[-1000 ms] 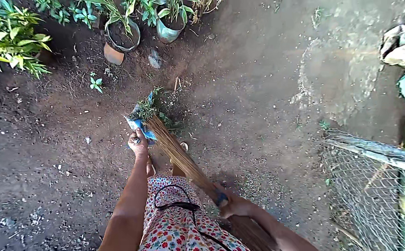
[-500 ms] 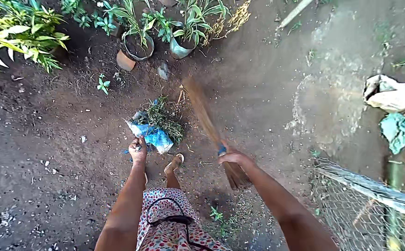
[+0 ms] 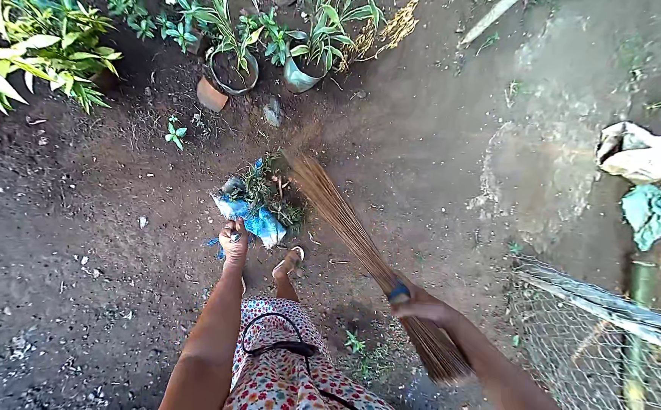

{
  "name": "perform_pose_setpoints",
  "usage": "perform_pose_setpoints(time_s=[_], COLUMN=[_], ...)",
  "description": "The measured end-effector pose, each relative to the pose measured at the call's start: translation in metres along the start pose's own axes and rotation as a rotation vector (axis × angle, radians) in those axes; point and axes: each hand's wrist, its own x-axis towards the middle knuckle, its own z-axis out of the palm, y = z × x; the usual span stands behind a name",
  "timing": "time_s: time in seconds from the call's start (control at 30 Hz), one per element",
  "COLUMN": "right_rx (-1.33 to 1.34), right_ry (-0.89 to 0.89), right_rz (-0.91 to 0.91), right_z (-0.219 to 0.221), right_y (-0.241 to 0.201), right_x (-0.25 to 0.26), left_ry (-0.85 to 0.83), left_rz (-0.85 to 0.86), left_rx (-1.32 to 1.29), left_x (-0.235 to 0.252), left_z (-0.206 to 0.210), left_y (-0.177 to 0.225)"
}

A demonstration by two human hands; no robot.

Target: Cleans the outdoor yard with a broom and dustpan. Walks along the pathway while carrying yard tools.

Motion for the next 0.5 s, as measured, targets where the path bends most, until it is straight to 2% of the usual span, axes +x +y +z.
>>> perform_pose_setpoints(time_s=[0.1,0.17,0.3,0.43,0.5], right_rx=[-0.04,-0.097,-0.139,-0.039,0.037], right_ry=[-0.11,-0.263,-0.497,-0.594,-0.61], right_rz=[0.024,-0.003,-0.047,-0.117,-0.133], right_z=[0.049,0.091,0.145,0.16,0.167], right_y=[-0.016,-0.018,0.011,0.022,0.025], right_x=[0.06,0.075,0.047,0.016,0.024], left_ry=[-0.048,-0.079,-0.137,-0.142,-0.146], left_rz=[0.02,-0.003,0.045,-0.003,-0.01], left_rx=[0.068,0.085,0.071,0.031,0.039], left_x=[-0.006,-0.006,-0.011,-0.015,-0.018], left_z=[0.003,0.001,-0.006,-0.002,-0.002], left_y=[-0.002,0.0,-0.017,-0.014,-0.011])
